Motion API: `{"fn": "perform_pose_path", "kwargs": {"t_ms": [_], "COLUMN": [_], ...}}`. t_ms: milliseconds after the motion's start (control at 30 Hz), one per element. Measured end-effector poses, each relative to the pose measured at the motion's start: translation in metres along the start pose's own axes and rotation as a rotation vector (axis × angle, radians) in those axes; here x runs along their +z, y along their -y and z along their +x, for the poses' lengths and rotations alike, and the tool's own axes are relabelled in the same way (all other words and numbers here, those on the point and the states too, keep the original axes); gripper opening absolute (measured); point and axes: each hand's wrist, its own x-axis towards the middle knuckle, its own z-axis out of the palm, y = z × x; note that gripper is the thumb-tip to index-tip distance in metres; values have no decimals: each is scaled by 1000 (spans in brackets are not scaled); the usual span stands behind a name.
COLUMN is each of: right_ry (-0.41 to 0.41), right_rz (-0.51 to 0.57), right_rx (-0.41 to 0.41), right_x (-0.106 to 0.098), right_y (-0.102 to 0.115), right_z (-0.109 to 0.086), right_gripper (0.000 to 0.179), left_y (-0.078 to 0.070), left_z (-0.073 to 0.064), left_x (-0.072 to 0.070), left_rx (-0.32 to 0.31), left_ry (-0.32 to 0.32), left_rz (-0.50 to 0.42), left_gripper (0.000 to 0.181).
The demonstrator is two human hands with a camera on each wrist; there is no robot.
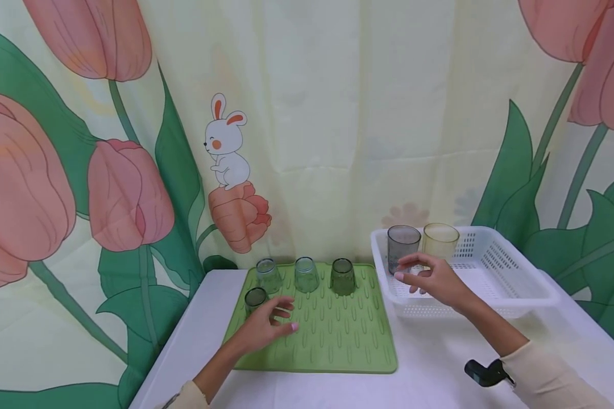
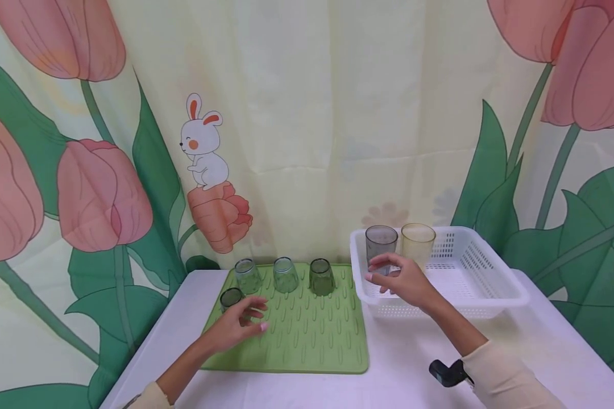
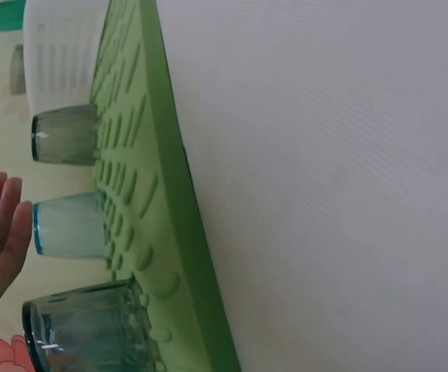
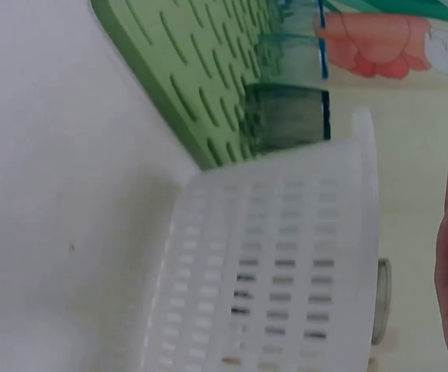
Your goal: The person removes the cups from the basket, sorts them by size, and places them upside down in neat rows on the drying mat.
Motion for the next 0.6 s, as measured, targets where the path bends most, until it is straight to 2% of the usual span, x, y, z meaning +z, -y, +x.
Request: {"fn": "perform_pose_path", "kwargs": {"t_ms": [267, 600], "right_ry": [-95, -242], "right_rz": [-86, -131], "right_rx": [23, 38], "right_x": [-24, -56], "right_y": [-14, -30], "right_z": [1, 3], "right_gripper": [41, 45], "left_y": [-8, -11], "left_z": [14, 27], "left_x": [3, 8], "left_rx": [19, 55], "left_ry": [-1, 20], "left_rz": [13, 27], "left_gripper": [54, 53]}}
